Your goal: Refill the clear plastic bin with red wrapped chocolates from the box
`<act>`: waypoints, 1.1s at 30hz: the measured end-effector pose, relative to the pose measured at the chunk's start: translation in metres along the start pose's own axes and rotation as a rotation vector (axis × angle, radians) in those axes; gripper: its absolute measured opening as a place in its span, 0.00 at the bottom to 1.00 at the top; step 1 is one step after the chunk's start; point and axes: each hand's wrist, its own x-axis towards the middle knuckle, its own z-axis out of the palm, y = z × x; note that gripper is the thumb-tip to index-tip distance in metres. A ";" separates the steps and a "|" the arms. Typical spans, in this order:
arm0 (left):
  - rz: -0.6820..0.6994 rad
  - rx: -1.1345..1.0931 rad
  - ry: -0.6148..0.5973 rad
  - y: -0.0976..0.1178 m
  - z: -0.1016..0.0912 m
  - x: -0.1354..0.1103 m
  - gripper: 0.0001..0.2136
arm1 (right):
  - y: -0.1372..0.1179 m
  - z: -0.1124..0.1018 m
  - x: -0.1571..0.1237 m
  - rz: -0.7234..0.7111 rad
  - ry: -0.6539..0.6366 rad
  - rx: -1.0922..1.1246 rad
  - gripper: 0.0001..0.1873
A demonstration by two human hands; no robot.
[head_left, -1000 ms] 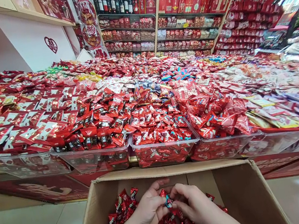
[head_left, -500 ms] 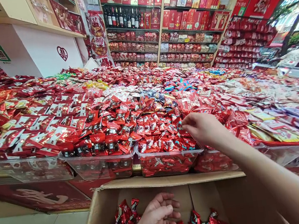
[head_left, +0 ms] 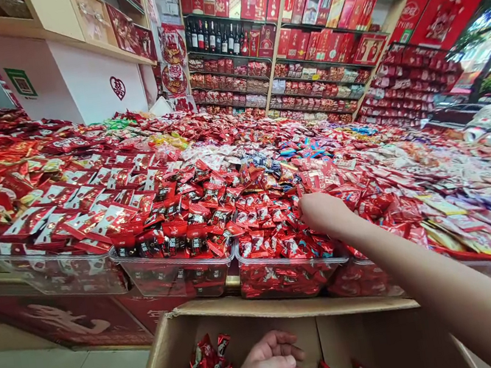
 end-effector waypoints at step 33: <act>-0.078 0.012 0.023 -0.018 -0.021 0.020 0.19 | 0.002 0.001 0.028 -0.359 -0.022 0.265 0.21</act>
